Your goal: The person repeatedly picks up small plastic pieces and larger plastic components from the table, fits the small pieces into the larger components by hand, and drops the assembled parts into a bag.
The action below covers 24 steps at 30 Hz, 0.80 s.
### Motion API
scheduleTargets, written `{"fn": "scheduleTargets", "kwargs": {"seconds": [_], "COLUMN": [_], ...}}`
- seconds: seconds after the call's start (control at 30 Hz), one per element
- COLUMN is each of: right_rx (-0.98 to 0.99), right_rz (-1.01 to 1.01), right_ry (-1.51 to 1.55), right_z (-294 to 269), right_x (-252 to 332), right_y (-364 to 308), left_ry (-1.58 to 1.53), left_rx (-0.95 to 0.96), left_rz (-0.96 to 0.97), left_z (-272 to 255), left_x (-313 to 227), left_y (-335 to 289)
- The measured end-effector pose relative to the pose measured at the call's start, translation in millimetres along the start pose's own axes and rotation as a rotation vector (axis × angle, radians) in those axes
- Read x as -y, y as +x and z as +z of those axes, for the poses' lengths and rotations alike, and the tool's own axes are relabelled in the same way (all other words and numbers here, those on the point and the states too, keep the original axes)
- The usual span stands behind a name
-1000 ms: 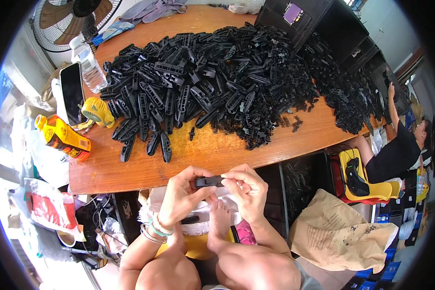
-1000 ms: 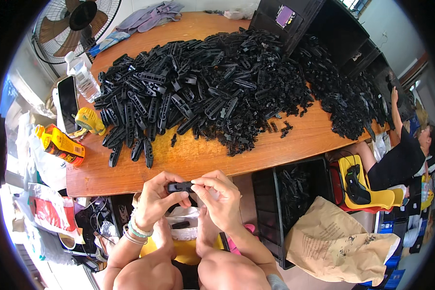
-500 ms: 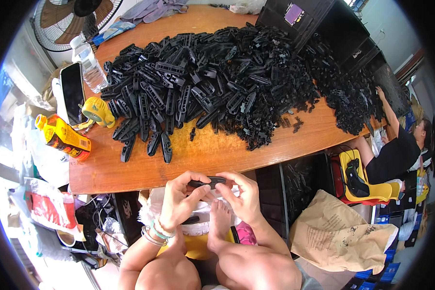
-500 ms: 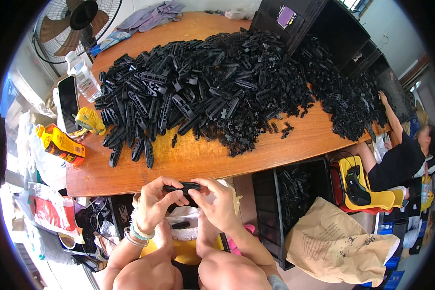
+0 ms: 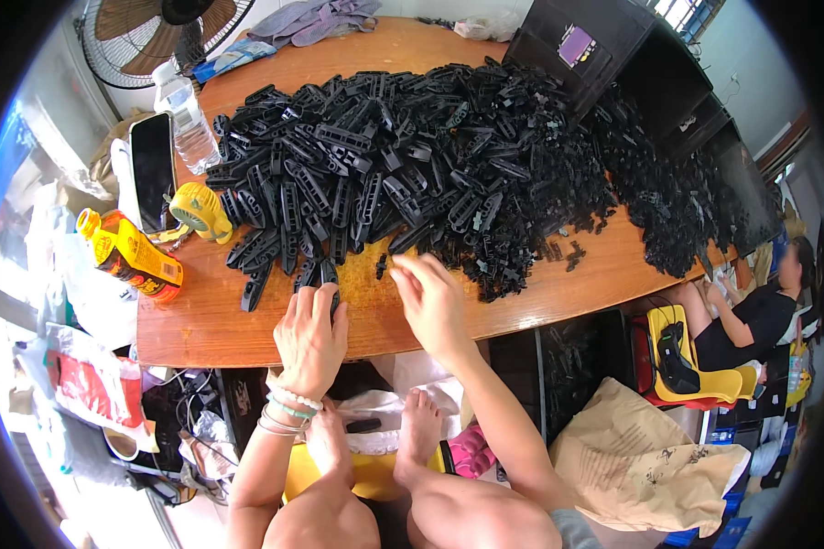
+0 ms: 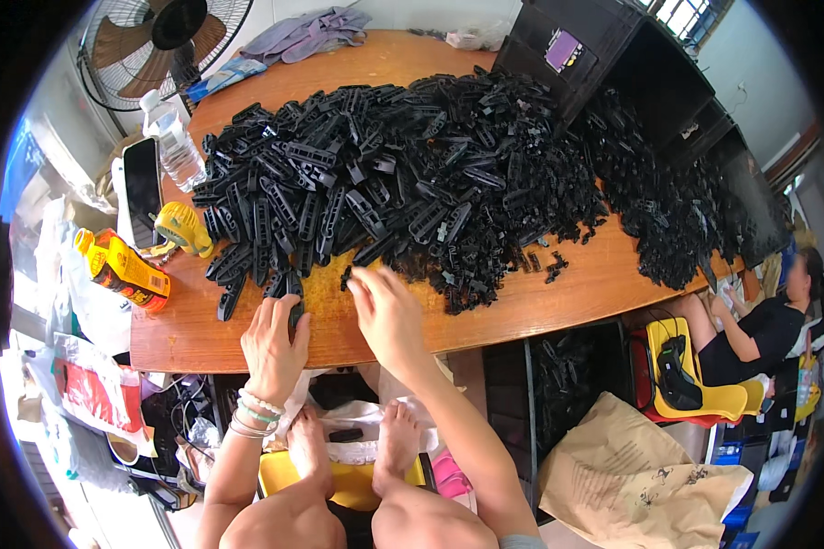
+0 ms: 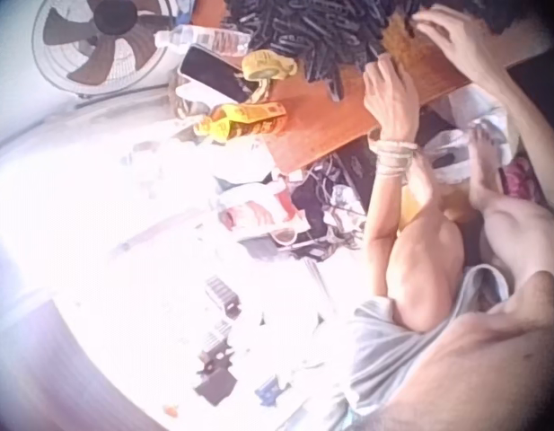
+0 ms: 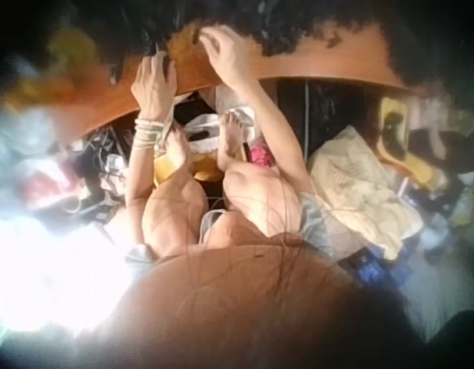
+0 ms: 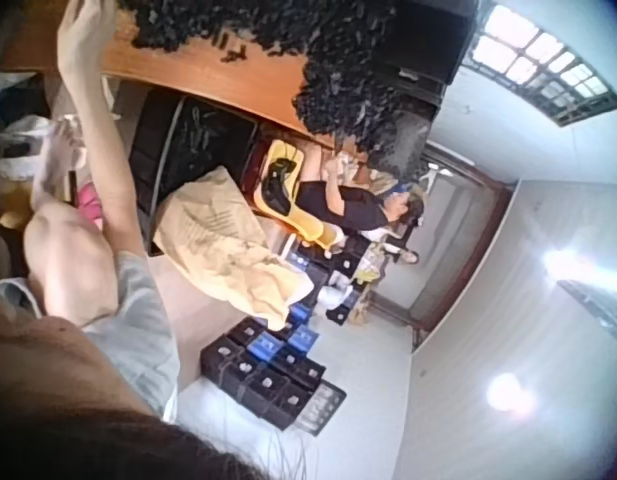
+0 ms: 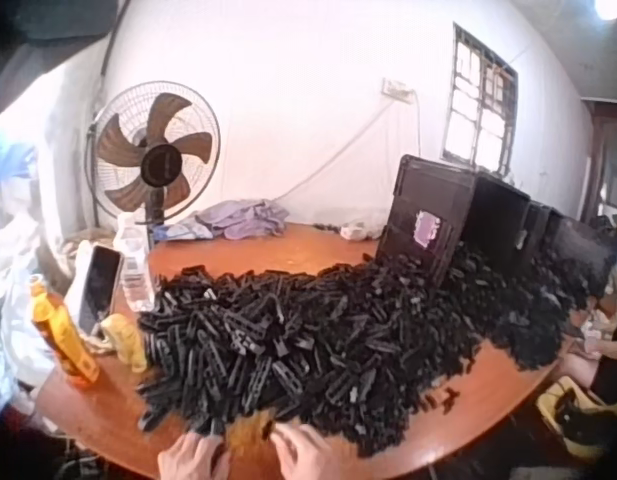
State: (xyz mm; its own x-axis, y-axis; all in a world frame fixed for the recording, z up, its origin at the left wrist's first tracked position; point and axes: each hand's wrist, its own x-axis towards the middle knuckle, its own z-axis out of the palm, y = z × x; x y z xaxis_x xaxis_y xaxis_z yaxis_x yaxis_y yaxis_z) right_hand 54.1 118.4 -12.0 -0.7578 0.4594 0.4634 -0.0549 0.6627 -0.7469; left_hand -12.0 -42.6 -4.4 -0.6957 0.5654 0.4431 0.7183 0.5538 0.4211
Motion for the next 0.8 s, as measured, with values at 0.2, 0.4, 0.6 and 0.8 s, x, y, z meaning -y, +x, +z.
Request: {"fn": "scheduleTargets", "kwargs": {"seconds": [0.2, 0.4, 0.6, 0.8], "right_rx": [0.116, 0.089, 0.042, 0.012], "right_rz": [-0.024, 0.37, 0.372, 0.369], "right_ry": [-0.599, 0.664, 0.7, 0.602], "right_z": [18.3, -12.5, -38.8, -40.3], "right_x": [-1.4, 10.3, 25.8, 53.0], "right_y": [20.1, -9.2, -30.7, -41.9], "left_ry": [-0.706, -1.289, -1.25, -1.346], "left_rx": [-0.063, 0.112, 0.218, 0.241], "left_rz": [-0.406, -0.675, -0.606, -0.578], "left_z": [-6.3, -22.2, -21.6, -25.2], "left_x": [-5.3, -3.0, -16.5, -37.4], "left_y": [-11.0, -13.4, -16.1, -15.7]}}
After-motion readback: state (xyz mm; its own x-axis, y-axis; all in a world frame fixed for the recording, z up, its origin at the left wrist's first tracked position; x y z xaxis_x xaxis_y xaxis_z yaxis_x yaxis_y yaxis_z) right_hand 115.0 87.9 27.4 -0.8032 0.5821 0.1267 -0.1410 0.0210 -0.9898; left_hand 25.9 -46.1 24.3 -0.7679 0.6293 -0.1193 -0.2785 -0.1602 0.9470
